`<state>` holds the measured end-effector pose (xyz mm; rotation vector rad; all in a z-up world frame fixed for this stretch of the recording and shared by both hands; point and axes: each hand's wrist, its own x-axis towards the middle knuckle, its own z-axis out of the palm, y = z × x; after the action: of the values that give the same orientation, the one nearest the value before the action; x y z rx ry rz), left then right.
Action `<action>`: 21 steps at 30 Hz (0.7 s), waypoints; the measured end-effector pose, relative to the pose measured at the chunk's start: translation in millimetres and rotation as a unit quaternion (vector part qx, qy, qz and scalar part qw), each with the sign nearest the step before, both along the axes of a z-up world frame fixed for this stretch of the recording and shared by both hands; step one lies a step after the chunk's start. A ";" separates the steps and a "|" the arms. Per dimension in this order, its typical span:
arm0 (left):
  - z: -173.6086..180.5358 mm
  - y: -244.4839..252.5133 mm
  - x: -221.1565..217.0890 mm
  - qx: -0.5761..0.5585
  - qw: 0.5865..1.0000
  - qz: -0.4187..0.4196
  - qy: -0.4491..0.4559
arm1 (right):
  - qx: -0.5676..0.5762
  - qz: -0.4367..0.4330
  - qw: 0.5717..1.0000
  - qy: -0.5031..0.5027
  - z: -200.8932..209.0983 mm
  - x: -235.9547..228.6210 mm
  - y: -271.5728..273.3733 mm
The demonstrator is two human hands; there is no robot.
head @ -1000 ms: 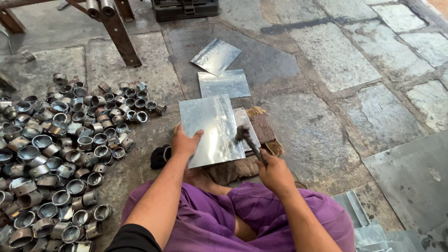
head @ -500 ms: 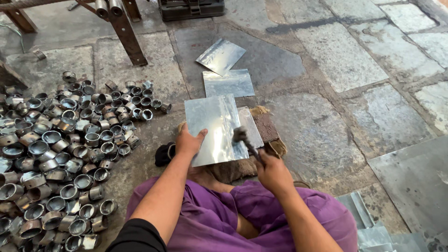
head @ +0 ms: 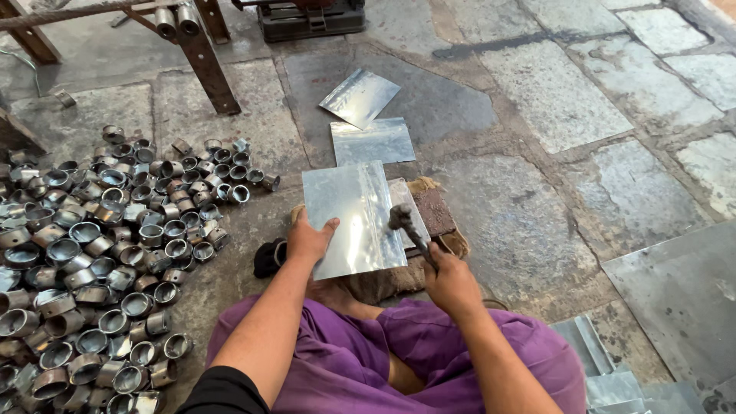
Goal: The person sits on the floor and repeatedly hammers a rectangular metal sheet placed on a wooden block. They hold the sheet with their left hand and strike it with a hammer in their right hand, occasionally repositioning the sheet.
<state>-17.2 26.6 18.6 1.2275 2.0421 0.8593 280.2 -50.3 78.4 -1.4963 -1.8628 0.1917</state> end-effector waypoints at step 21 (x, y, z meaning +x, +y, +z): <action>4.0 -9.7 0.9 0.022 1.000 -0.009 -0.005 | 0.046 0.010 0.983 0.180 48.1 -0.6 -3.8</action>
<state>-16.4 16.9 22.5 1.2606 2.0113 0.9049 279.6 -54.1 126.5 -1.2841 -1.5761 0.3567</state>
